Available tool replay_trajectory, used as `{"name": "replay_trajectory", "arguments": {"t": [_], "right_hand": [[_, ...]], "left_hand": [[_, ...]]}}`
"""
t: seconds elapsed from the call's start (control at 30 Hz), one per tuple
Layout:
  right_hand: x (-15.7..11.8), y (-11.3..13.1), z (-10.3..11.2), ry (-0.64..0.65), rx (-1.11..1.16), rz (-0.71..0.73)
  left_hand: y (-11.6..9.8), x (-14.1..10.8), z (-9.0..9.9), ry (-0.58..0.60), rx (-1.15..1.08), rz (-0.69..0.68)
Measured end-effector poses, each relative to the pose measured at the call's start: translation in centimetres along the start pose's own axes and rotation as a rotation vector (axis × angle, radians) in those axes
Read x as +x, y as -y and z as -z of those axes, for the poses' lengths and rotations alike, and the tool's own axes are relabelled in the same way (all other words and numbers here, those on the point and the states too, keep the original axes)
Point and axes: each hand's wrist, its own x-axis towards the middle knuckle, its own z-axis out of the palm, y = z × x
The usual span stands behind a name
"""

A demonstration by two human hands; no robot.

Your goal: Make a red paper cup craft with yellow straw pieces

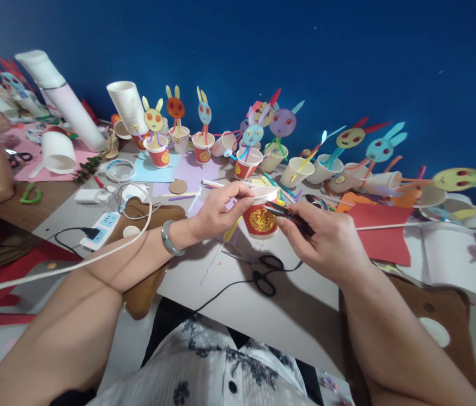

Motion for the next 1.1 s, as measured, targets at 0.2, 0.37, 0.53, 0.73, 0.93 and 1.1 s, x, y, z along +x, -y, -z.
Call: {"name": "replay_trajectory", "arguments": {"t": [0.2, 0.37, 0.53, 0.73, 0.93, 1.1], "right_hand": [[0.1, 0.1, 0.0, 0.041, 0.001, -0.031], [0.2, 0.2, -0.1, 0.047, 0.02, -0.035], [0.0, -0.1, -0.2, -0.003, 0.012, 0.024], [0.0, 0.5, 0.9, 0.109, 0.297, 0.216], [-0.2, 1.4, -0.7, -0.168, 0.247, -0.04], [-0.7, 1.5, -2.6, -0.233, 0.15, -0.081]], "left_hand": [[-0.2, -0.1, 0.0, -0.01, 0.137, -0.114], [-0.1, -0.1, -0.1, -0.022, 0.14, -0.12], [-0.1, -0.1, -0.2, -0.028, 0.103, -0.104], [0.2, 0.1, -0.1, -0.02, 0.002, -0.014], [0.2, -0.2, -0.5, 0.007, -0.079, -0.019], [-0.1, -0.8, -1.2, 0.019, -0.081, -0.053]]}}
